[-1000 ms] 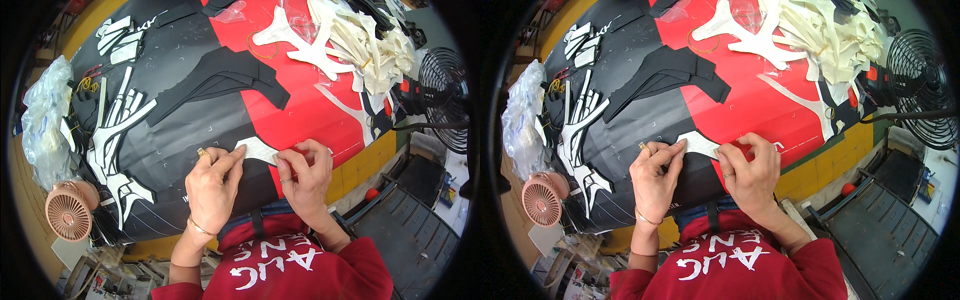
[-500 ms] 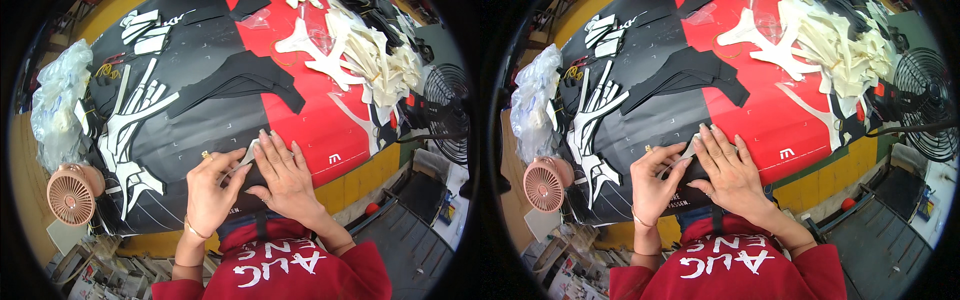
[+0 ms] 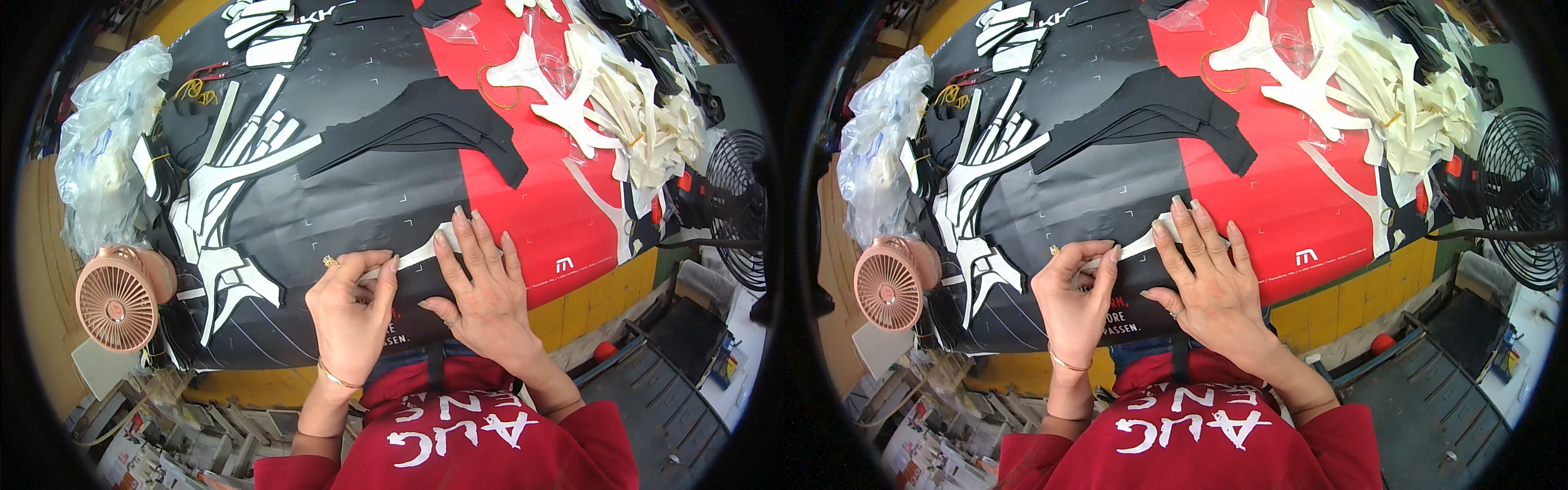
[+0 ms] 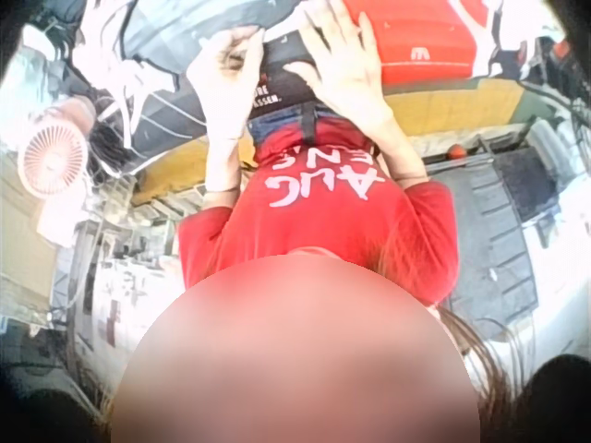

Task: The person repeatedly picks up small white and black plastic pieces from a table, aligns them, and presses them together by hand. A coworker performs similar assembly across the table. The camera wearer handles pieces one at a time and places the assembled units back on the table.

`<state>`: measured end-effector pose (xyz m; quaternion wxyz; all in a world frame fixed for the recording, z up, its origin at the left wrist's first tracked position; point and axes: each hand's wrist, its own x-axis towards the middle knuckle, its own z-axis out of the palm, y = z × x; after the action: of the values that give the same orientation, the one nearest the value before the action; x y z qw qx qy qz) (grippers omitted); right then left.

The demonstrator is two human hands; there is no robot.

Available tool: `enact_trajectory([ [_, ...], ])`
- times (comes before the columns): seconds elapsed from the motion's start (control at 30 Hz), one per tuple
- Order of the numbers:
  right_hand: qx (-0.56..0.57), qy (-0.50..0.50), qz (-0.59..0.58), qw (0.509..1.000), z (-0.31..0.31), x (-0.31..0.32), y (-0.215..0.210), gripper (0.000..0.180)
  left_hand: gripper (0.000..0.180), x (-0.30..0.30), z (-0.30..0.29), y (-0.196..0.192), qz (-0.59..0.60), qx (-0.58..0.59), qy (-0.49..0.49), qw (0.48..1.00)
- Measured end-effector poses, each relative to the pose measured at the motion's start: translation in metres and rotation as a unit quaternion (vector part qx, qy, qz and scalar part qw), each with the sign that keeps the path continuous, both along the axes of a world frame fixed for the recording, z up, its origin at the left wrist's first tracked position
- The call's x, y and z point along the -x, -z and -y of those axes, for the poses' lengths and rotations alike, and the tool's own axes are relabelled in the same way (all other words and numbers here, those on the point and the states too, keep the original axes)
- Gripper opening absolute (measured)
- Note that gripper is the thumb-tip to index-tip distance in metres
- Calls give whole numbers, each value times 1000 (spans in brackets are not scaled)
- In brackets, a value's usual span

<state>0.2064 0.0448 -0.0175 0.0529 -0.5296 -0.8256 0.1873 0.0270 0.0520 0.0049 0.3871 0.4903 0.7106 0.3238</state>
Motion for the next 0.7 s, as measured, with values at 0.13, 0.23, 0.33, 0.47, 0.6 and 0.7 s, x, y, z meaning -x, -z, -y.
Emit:
enact_trajectory([
  [0.13,1,-4,2,1000,-1,1,-2,59,11,-3,1,-1,-23,-16,4,1000],
  [0.23,4,-1,2,1000,-1,3,-3,58,10,-5,3,1,-38,-26,0,999],
  [0.33,-18,-8,14,1000,1,8,-3,58,11,-5,4,3,-49,-44,1,998],
  [0.47,-17,-9,13,1000,1,11,-4,57,12,-6,5,5,-50,-48,-2,998],
  [0.6,-21,-11,22,999,1,12,-5,57,13,-1,12,4,-66,-64,4,996],
  [0.7,-25,-10,29,999,1,13,-5,57,12,14,20,2,-26,-63,-30,997],
])
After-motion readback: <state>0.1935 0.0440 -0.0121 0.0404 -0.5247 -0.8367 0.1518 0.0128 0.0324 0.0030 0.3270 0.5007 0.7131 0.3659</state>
